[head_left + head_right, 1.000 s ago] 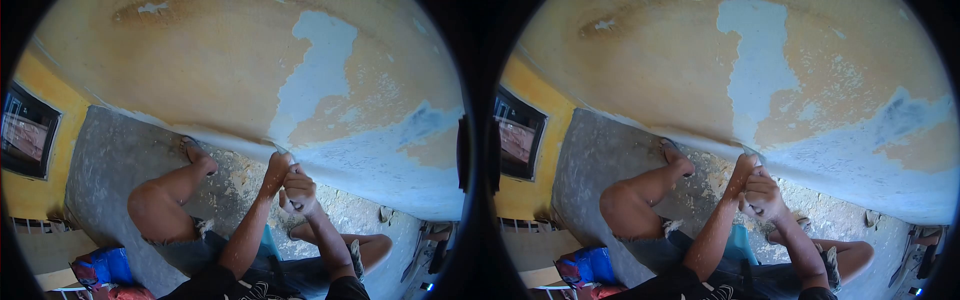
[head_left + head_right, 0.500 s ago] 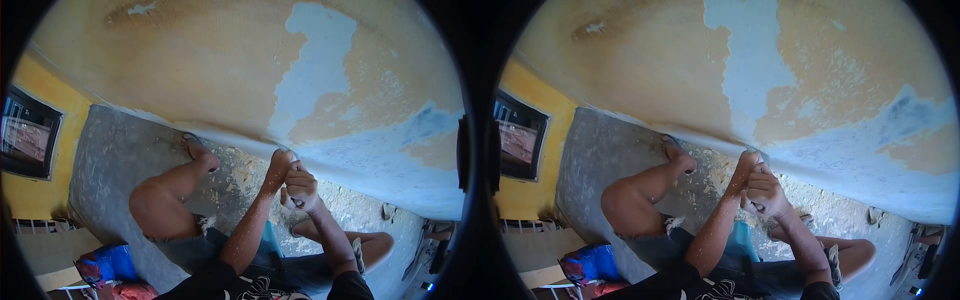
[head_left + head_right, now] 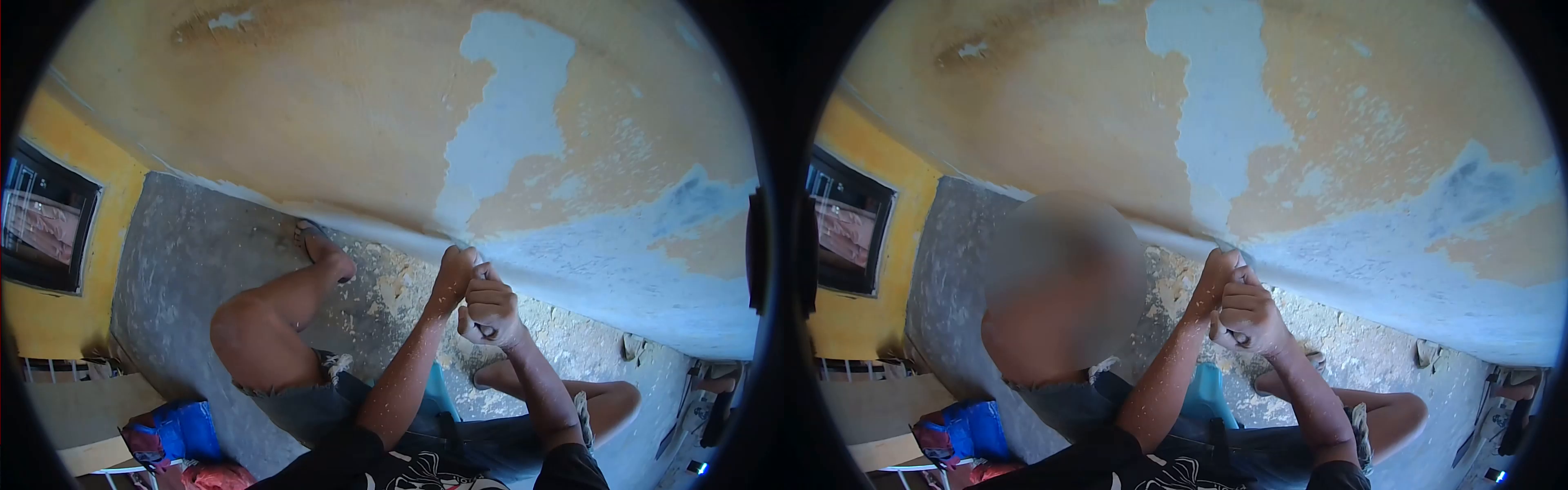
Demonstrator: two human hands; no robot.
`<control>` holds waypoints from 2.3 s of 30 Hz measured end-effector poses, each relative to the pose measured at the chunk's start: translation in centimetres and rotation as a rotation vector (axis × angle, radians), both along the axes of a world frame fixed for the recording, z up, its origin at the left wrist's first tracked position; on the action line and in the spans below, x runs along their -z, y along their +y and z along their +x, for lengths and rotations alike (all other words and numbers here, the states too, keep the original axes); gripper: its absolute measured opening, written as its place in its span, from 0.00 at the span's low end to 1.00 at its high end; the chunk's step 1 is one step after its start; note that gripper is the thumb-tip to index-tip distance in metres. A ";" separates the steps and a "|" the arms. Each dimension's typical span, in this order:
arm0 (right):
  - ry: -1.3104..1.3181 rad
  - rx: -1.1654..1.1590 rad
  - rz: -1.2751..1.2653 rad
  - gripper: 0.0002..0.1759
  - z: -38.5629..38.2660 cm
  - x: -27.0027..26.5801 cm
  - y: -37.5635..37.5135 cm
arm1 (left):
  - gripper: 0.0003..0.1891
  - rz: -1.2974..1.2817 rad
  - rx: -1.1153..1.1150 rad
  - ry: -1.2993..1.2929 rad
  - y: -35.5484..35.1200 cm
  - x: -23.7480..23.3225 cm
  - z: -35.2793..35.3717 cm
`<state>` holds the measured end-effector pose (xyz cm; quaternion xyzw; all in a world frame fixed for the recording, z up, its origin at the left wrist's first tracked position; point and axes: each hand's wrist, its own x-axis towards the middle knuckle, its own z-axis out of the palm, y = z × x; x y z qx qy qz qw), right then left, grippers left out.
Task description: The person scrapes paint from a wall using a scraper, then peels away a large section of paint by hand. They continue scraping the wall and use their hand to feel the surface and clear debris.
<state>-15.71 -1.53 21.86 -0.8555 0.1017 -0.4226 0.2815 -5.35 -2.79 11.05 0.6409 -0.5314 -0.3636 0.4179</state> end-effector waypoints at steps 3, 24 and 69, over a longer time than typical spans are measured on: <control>0.031 0.014 0.015 0.18 -0.4 0.1 0.3 | 0.13 0.129 0.038 0.477 0.5 3.2 -0.6; 0.061 0.075 0.034 0.15 -0.1 4.0 1.3 | 0.15 0.010 0.171 -0.040 -0.1 5.5 0.7; 0.007 0.051 -0.052 0.19 0.1 2.1 1.5 | 0.11 -0.097 0.079 -0.254 1.5 -0.4 0.7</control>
